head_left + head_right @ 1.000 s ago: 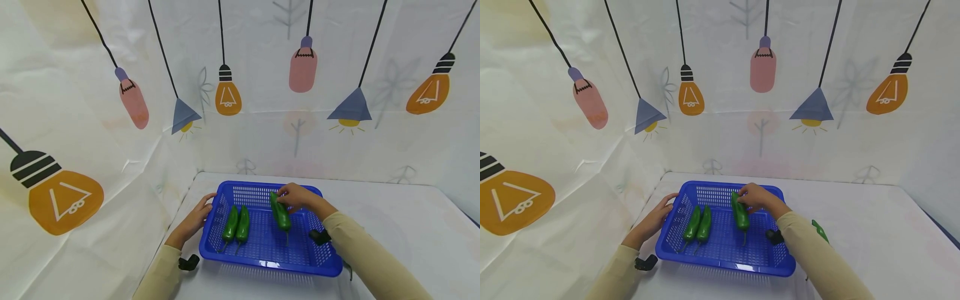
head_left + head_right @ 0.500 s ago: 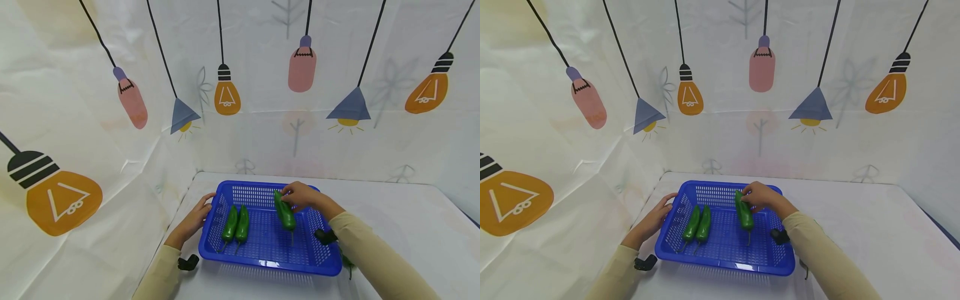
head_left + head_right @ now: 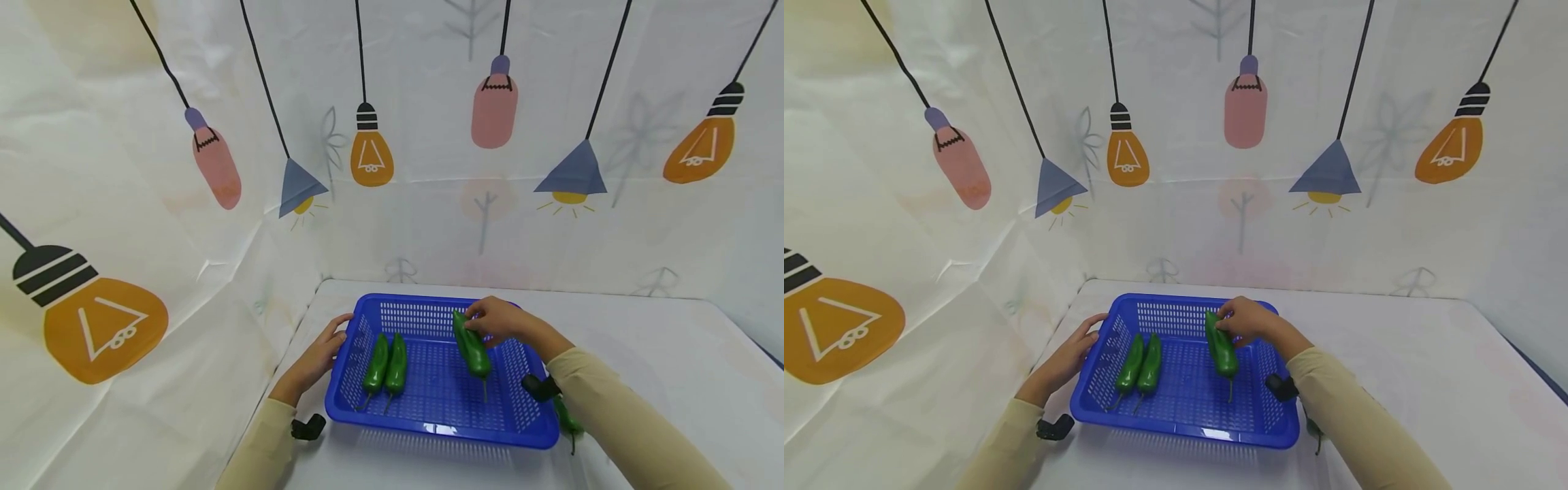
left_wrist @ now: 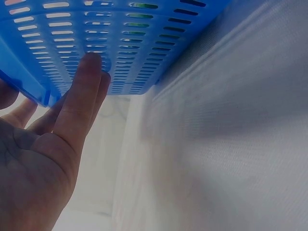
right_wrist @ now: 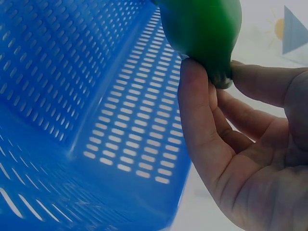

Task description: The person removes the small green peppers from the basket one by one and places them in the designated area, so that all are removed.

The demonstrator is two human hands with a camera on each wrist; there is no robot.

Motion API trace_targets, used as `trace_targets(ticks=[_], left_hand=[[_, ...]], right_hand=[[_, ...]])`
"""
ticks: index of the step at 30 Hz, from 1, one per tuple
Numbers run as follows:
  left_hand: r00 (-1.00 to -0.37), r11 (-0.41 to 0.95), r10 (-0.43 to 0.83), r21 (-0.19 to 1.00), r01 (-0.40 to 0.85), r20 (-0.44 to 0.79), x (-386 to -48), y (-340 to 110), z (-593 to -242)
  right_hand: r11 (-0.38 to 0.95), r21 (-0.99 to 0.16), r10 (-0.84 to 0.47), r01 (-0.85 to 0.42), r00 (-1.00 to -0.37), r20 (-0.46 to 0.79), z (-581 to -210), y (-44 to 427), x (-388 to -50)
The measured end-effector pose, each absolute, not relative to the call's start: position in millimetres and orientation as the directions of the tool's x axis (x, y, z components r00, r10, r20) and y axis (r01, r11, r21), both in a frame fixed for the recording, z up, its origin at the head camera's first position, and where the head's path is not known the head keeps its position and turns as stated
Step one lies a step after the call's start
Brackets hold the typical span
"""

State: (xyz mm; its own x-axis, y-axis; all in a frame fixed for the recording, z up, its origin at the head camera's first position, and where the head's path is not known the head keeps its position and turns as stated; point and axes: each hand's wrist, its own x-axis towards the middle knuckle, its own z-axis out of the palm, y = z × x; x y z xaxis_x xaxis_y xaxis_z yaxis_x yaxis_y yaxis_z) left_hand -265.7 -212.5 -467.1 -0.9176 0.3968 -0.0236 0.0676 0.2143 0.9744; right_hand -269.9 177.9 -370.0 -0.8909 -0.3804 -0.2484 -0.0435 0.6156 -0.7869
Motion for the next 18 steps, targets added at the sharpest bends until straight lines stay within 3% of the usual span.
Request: trace_targets(ticks=[18], left_hand=[[-0.909, 0.202, 0.417, 0.976, 0.085, -0.007, -267.5, -212.8, -465.9]], right_hand=[[0.601, -0.793, -0.423, -0.094, -0.880, -0.217, -356.3, 188.7, -256.5]])
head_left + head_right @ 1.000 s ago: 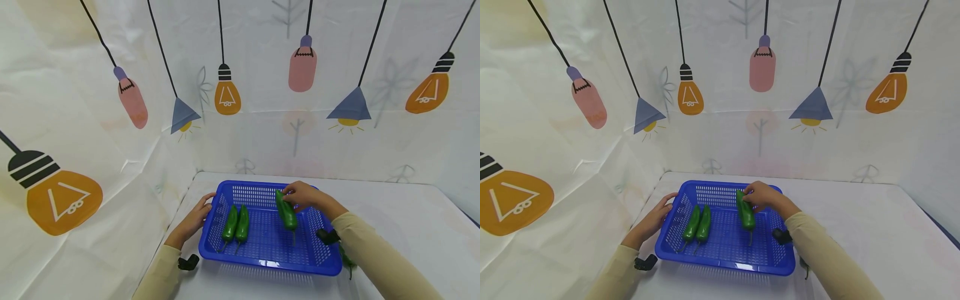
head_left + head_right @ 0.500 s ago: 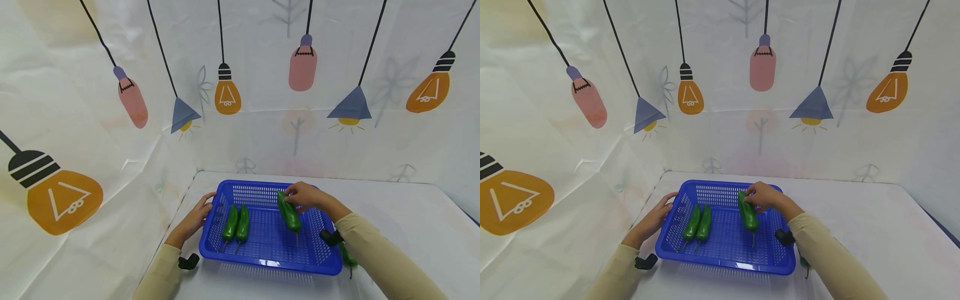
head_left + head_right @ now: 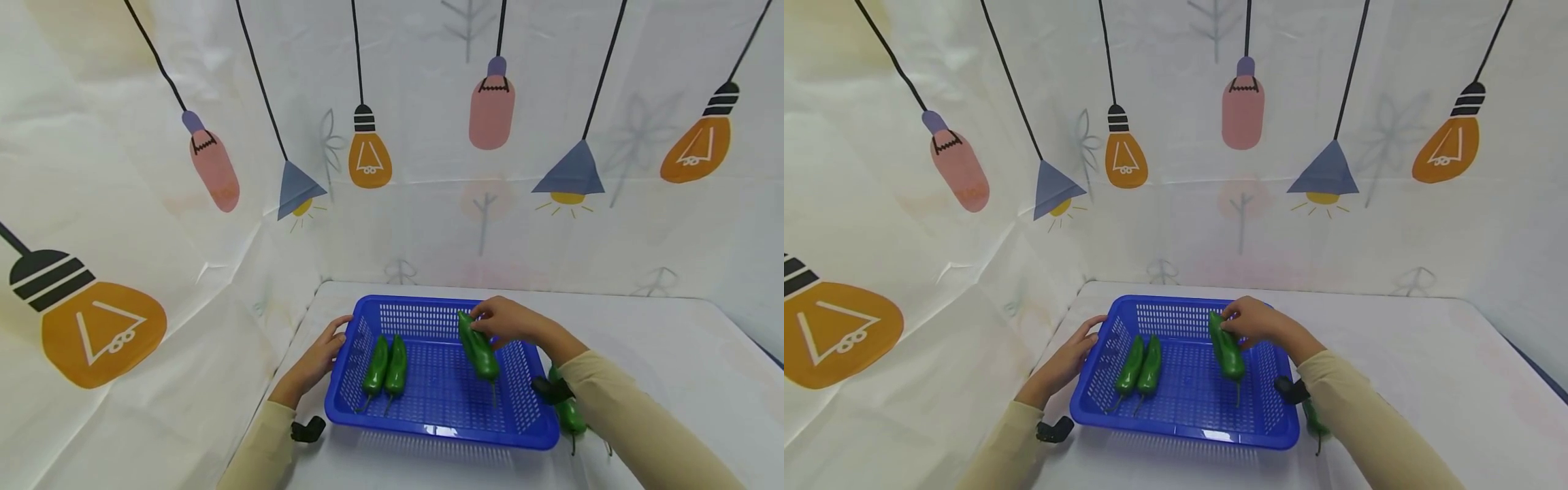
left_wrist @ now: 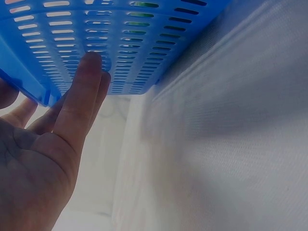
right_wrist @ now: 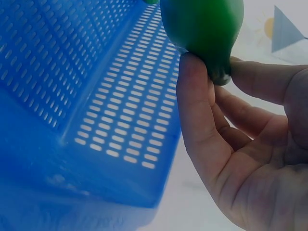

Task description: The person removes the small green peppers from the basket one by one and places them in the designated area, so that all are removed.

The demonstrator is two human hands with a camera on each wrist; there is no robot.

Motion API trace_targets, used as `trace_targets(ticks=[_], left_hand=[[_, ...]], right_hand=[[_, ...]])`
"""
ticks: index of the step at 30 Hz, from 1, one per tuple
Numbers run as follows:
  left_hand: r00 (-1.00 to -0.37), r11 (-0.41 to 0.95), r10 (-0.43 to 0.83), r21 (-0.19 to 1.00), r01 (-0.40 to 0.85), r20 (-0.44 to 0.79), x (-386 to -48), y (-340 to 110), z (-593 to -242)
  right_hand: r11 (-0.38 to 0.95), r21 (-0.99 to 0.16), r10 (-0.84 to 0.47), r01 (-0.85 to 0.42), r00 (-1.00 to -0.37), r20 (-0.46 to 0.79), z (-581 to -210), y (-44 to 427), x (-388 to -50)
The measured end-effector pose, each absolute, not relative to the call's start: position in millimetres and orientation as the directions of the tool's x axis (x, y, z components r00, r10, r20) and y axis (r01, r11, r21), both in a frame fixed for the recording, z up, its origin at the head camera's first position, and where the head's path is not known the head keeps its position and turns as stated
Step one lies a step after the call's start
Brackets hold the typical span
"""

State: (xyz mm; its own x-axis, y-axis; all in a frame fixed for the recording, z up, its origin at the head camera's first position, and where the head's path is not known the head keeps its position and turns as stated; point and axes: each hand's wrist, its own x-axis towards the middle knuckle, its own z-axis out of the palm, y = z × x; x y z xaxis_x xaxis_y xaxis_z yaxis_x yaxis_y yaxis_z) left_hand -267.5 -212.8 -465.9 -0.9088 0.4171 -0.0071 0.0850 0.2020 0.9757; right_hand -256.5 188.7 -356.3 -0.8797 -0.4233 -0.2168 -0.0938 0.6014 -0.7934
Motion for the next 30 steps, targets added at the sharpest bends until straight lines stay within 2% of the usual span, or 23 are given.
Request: trace_targets(ticks=[30], left_hand=[[-0.911, 0.211, 0.412, 0.973, 0.098, 0.002, -266.3, -213.7, -466.9]], right_hand=[[0.612, -0.782, -0.397, -0.117, -0.901, -0.176, -333.3, 239.2, -242.4]])
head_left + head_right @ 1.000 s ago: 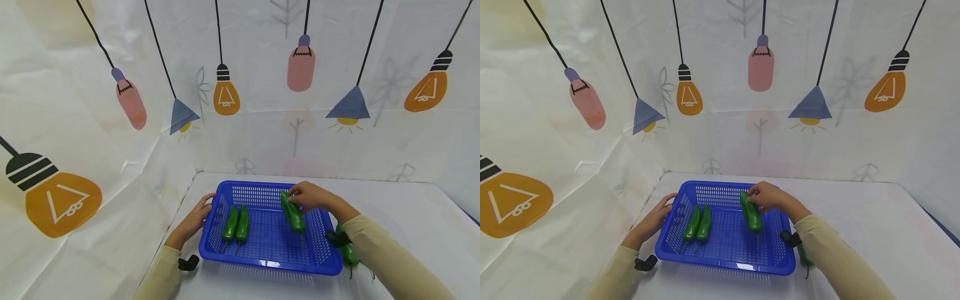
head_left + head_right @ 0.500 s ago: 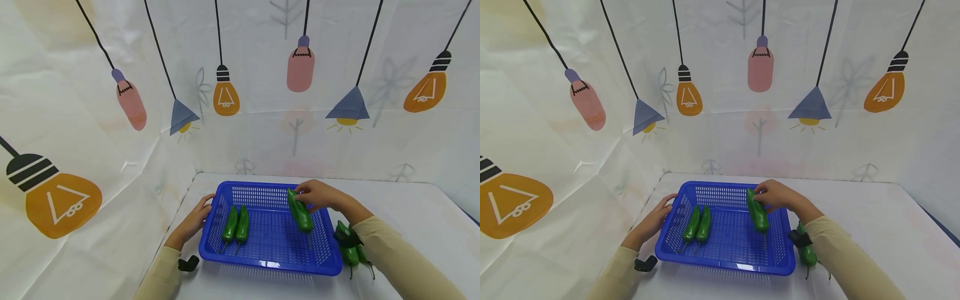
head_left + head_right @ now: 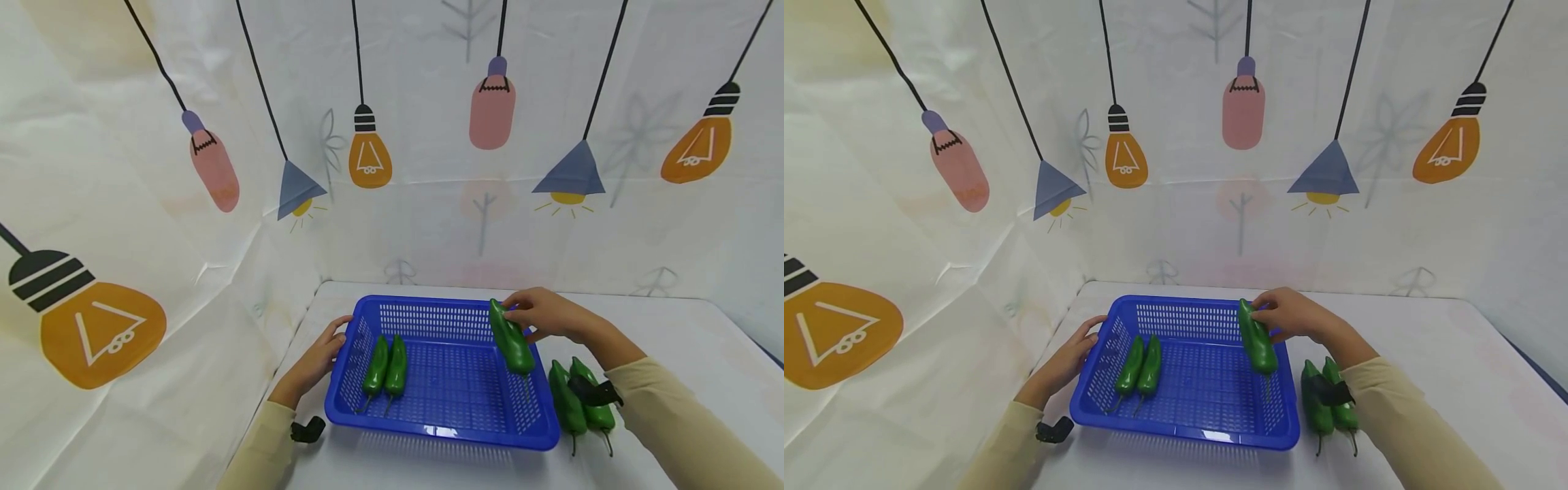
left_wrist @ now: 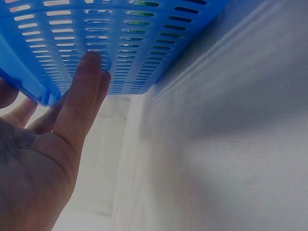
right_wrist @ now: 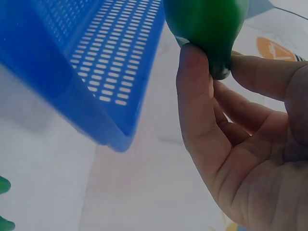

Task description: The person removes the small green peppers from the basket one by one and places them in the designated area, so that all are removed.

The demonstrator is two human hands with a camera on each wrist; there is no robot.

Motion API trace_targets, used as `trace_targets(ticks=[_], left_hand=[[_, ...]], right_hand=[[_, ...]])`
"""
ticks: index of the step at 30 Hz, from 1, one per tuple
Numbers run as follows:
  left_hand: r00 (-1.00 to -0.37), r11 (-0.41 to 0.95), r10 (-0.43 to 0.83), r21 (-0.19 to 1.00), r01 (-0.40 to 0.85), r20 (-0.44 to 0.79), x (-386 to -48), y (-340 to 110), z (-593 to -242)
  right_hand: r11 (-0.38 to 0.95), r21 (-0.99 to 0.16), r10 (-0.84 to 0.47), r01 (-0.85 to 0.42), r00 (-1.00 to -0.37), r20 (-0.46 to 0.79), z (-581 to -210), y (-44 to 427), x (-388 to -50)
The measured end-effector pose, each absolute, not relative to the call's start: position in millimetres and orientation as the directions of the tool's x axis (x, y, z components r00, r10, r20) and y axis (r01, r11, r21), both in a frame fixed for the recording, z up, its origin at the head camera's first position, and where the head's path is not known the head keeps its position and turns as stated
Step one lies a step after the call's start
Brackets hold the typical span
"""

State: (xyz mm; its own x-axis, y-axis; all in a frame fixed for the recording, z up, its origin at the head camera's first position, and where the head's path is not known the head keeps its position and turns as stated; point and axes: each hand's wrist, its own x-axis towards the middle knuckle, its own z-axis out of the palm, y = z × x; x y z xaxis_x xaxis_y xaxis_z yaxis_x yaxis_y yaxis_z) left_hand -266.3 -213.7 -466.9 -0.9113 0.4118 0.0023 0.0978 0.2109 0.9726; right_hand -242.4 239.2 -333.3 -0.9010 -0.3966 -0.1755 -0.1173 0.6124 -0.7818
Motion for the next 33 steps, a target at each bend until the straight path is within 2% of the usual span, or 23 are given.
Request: trace_targets(ticks=[33], left_hand=[[-0.909, 0.222, 0.417, 0.970, 0.100, -0.002, -266.5, -213.4, -466.7]], right_hand=[[0.661, -0.744, -0.341, -0.096, -0.922, -0.184, -326.9, 284.4, -225.7]])
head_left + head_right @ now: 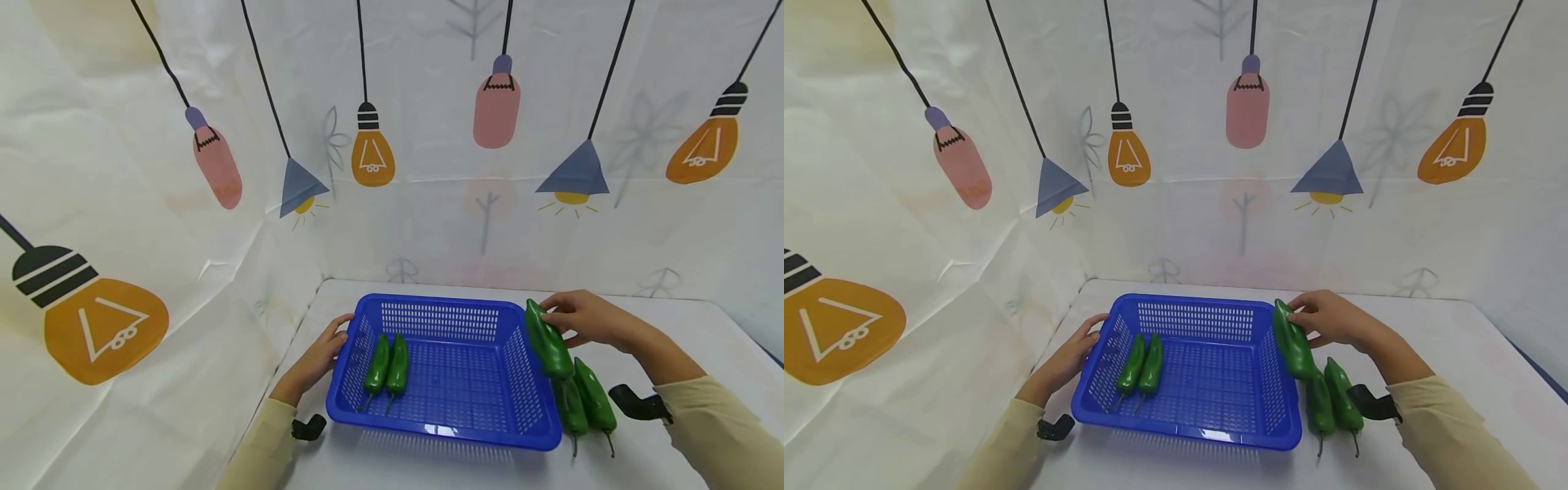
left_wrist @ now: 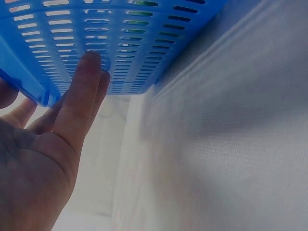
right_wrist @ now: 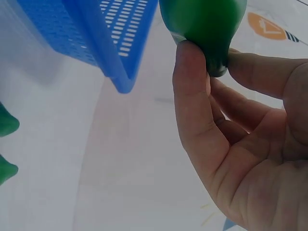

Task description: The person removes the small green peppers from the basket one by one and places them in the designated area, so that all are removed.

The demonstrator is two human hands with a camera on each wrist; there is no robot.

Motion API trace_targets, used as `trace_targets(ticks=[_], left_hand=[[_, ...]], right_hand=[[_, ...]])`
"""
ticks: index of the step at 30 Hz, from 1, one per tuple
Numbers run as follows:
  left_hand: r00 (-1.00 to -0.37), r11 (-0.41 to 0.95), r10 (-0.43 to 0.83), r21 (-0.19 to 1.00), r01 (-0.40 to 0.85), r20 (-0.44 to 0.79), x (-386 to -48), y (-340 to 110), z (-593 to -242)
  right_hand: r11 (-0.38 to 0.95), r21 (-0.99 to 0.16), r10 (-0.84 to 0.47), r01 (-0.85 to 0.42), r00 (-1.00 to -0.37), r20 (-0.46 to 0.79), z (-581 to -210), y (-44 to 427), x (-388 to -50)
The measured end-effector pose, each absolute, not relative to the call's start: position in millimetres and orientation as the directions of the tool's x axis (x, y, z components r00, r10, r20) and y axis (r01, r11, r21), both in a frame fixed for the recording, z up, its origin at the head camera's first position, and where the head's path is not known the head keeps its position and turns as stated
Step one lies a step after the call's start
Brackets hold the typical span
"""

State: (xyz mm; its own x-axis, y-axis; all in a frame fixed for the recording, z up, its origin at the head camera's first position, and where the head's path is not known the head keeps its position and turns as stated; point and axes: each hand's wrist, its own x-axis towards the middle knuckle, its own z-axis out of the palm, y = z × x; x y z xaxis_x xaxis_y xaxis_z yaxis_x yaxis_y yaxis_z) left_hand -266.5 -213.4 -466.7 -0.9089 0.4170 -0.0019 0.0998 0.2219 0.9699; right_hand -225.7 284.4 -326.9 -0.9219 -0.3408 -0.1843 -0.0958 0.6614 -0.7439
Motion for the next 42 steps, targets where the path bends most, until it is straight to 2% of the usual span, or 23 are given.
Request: trace_targets(ticks=[13, 28, 42], left_hand=[[-0.912, 0.226, 0.409, 0.971, 0.083, -0.017, -267.3, -213.3, -467.1], [-0.914, 0.213, 0.405, 0.974, 0.076, -0.017, -264.6, -211.2, -464.6], [-0.904, 0.183, 0.427, 0.980, 0.080, -0.006, -267.0, -213.1, -467.0]], right_hand=[[0.639, -0.768, -0.320, -0.045, -0.923, -0.213, -335.2, 306.8, -220.9], [0.671, -0.741, -0.285, -0.035, -0.934, -0.214, -339.1, 325.5, -216.1], [0.702, -0.712, -0.225, 0.027, -0.940, -0.258, -347.3, 349.2, -215.6]])
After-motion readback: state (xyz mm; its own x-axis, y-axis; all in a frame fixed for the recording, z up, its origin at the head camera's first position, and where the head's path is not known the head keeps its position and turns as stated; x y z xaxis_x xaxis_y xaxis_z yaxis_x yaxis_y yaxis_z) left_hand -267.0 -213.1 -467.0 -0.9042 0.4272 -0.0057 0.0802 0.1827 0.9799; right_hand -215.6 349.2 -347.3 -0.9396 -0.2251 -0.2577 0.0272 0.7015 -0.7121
